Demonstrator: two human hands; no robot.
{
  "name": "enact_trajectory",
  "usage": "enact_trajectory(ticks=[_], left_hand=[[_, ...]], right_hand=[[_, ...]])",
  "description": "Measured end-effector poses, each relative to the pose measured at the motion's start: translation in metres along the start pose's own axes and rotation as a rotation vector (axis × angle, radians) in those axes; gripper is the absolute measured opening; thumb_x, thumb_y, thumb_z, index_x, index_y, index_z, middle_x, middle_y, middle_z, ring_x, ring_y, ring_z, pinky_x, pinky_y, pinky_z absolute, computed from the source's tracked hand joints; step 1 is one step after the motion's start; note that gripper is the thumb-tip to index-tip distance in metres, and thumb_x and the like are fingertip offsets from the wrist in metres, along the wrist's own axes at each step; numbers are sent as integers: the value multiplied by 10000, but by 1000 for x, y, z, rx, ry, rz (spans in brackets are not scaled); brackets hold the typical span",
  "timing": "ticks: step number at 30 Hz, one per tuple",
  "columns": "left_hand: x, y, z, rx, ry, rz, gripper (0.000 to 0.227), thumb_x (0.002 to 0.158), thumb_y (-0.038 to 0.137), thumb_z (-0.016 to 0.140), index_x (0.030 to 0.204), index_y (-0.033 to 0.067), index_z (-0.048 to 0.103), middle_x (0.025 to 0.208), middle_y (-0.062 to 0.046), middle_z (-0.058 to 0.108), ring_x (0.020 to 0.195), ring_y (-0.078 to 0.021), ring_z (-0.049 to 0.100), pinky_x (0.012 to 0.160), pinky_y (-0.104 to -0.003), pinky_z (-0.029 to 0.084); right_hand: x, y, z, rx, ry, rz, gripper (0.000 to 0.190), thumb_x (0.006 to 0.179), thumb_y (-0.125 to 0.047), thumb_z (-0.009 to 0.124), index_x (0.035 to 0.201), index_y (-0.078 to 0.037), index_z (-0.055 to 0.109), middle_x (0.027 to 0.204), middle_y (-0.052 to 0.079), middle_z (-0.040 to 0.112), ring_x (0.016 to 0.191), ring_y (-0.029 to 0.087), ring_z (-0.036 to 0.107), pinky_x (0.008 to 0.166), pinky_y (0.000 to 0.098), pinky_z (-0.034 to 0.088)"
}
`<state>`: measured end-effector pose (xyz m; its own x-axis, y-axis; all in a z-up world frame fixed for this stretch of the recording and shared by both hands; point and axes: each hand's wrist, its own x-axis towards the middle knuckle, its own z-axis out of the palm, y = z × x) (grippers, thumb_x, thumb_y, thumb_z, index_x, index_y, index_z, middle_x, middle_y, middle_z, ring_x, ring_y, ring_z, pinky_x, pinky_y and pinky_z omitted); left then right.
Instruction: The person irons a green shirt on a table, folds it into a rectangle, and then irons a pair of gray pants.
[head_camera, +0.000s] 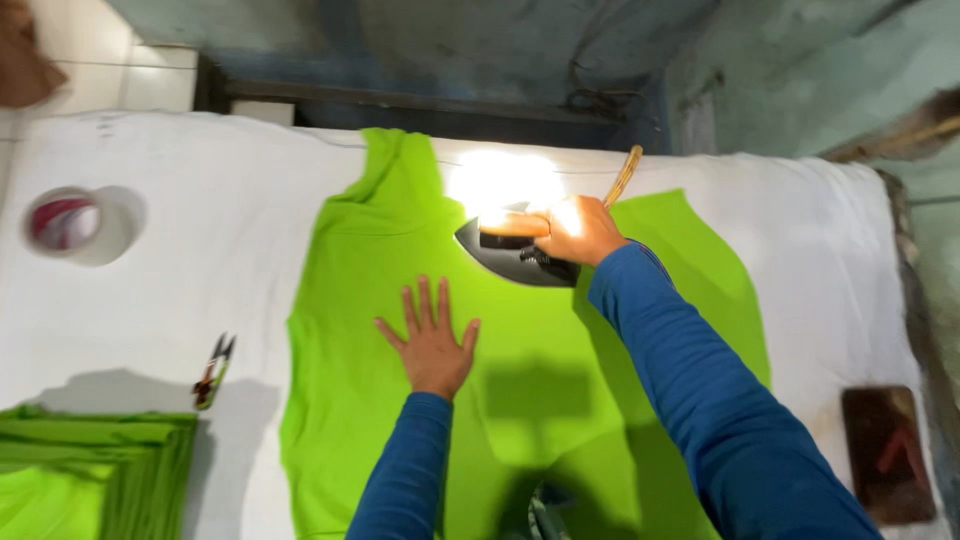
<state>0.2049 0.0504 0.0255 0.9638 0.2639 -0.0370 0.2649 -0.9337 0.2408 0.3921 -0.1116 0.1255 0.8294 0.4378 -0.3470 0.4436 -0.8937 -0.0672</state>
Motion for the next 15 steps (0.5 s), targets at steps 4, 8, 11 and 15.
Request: enact_trajectory(ticks=[4,8,11,15], left_hand=[[-13,-56,-16,-139,92,-65,602,855,524,393,1378,251,275,1451,-69,239,1310,-245,263,995,-670,63],[-30,-124,-40,-32,47,-290,610,865,528,318,1410,271,223,1461,-29,238,1349,-258,185,969,-714,-23],[-34,-141,-42,-18,1,-294,577,897,536,226,1417,288,187,1462,40,218,1361,-280,127,1001,-673,-25],[-36,-143,-37,-138,137,-329,486,937,343,277,1409,238,226,1452,-1,250,1337,-222,209,1045,-597,17]], right_hand=[[24,-80,8,-17,16,-180,246,732,-392,544,836,-197,651,761,88,648,832,311,631,762,439,521],[41,-165,-4,56,-14,-290,227,706,-300,570,909,-218,632,777,80,652,830,316,634,751,444,520],[60,-230,-6,79,61,-389,217,707,-241,583,906,-171,634,758,98,659,790,326,643,715,458,521],[80,-289,-3,198,106,-383,170,732,-193,569,866,-130,652,725,110,657,715,304,645,641,430,532]])
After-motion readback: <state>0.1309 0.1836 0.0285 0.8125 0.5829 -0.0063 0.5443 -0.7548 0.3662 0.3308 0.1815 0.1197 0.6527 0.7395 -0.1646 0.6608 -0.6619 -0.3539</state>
